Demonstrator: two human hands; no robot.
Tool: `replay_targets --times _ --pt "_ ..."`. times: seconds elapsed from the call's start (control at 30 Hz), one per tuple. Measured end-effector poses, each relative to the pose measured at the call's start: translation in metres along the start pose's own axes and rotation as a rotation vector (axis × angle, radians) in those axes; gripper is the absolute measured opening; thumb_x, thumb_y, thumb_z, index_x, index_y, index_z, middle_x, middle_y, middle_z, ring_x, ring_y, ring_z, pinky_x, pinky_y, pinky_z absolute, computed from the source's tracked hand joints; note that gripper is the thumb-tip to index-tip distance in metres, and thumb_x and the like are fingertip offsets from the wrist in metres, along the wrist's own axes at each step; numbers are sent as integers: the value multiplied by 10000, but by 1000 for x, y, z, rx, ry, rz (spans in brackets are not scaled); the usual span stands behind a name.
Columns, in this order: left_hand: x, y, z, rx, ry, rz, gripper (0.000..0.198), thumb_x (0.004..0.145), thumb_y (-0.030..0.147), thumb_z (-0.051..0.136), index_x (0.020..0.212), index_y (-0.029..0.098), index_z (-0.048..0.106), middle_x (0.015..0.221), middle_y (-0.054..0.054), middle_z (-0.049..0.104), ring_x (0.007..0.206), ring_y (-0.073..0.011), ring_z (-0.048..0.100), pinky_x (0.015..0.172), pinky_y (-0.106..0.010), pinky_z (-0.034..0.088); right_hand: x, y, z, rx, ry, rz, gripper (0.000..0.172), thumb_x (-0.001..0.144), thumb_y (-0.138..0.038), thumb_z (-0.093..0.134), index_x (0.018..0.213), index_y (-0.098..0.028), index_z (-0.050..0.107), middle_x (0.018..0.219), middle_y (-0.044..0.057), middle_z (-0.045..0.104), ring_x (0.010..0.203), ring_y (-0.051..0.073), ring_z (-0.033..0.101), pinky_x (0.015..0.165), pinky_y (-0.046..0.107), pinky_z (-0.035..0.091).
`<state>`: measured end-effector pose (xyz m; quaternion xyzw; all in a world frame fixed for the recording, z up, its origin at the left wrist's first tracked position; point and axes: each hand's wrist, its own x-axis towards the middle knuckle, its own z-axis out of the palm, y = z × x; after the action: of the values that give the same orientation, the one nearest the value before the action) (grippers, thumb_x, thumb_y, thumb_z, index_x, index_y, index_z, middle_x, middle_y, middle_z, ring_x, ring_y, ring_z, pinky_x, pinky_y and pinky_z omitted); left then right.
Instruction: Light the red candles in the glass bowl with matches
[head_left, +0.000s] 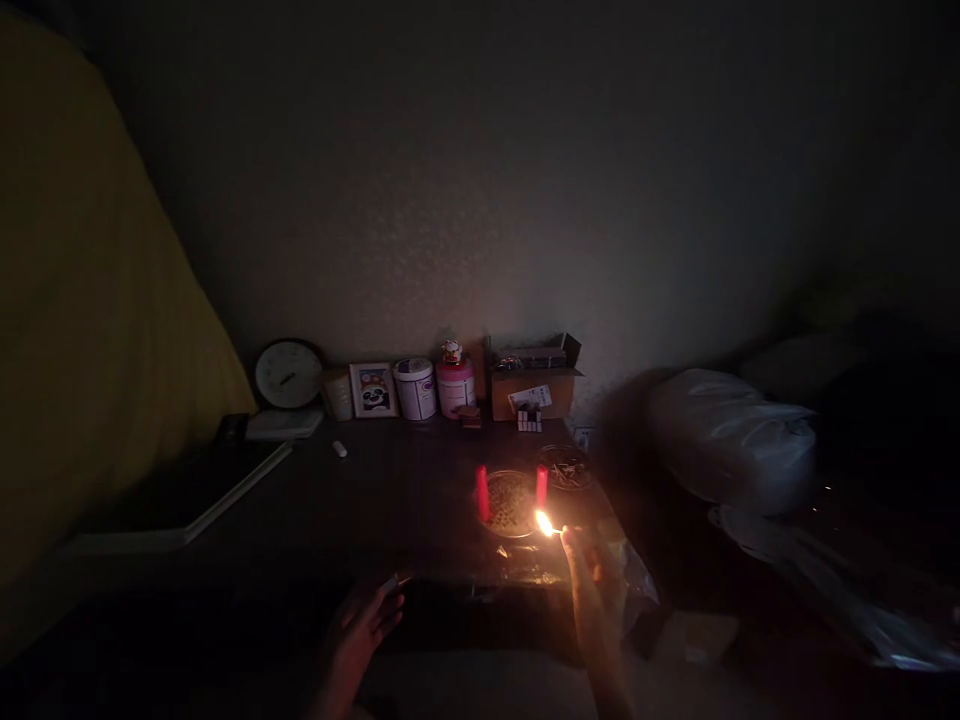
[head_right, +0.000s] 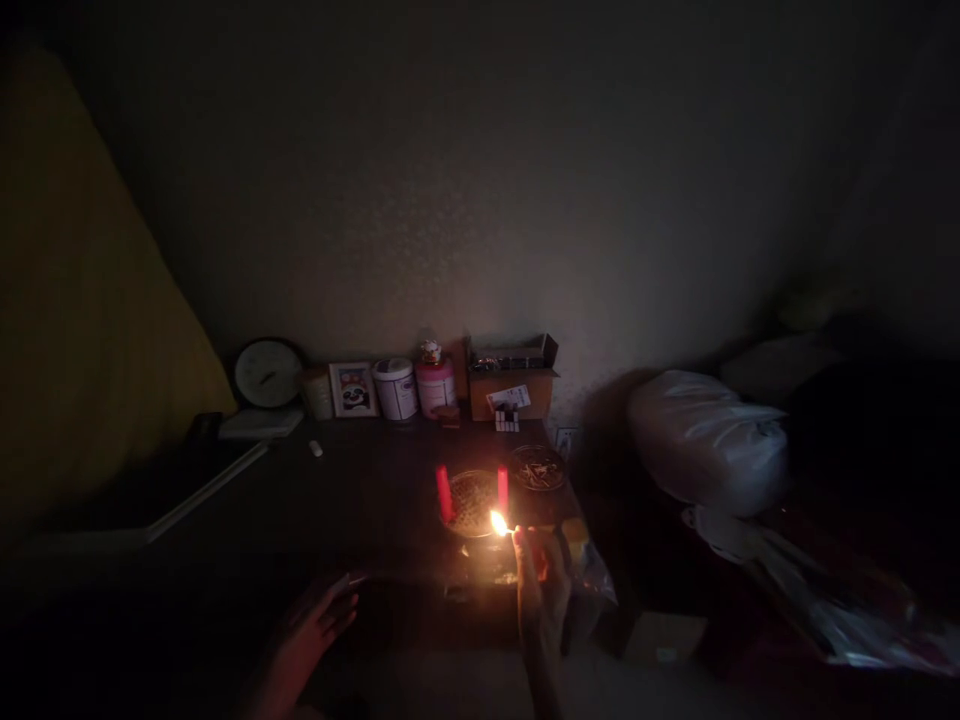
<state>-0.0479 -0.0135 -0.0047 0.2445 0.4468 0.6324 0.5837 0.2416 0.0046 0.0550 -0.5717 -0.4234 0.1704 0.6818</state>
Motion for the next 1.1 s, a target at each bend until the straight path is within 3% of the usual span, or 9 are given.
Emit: replay_targets --times 0.2,0.37,0.73,0.93,1.1 --pt "-1 -4 -12 -109 -36 -73 375 460 393 818 789 240 724 903 -56 748 803 -257 665 715 -376 525 0 10 -1 6 -80 69 250 771 -441 593 831 -206 655 795 8 636 740 160 548 663 267 429" --pt "-5 -5 -16 -43 -69 -56 355 557 395 754 874 246 692 1011 -84 719 918 -300 640 821 -449 485 2 8 -3 60 -187 107 297 777 -456 580 817 -170 645 781 28 647 761 177 586 659 266 451" --pt "-12 1 -6 -26 -55 -51 385 534 408 777 864 232 684 964 -88 730 848 -288 657 775 -437 496 2 5 -2 53 -179 99 296 758 -460 592 791 -169 638 786 32 646 779 177 578 672 263 457" --pt "-12 5 2 -86 5 -124 427 409 398 846 766 224 688 865 -70 746 740 -269 661 692 -409 497 2 4 -1 85 -190 66 270 766 -434 597 791 -167 628 767 24 636 750 161 575 661 250 458" --pt "-13 3 0 -59 -27 -112 409 468 404 827 817 237 693 912 -57 742 797 -259 659 732 -390 492 1 5 -2 40 -182 -29 257 771 -429 587 774 -175 626 764 24 626 761 167 572 678 262 460"
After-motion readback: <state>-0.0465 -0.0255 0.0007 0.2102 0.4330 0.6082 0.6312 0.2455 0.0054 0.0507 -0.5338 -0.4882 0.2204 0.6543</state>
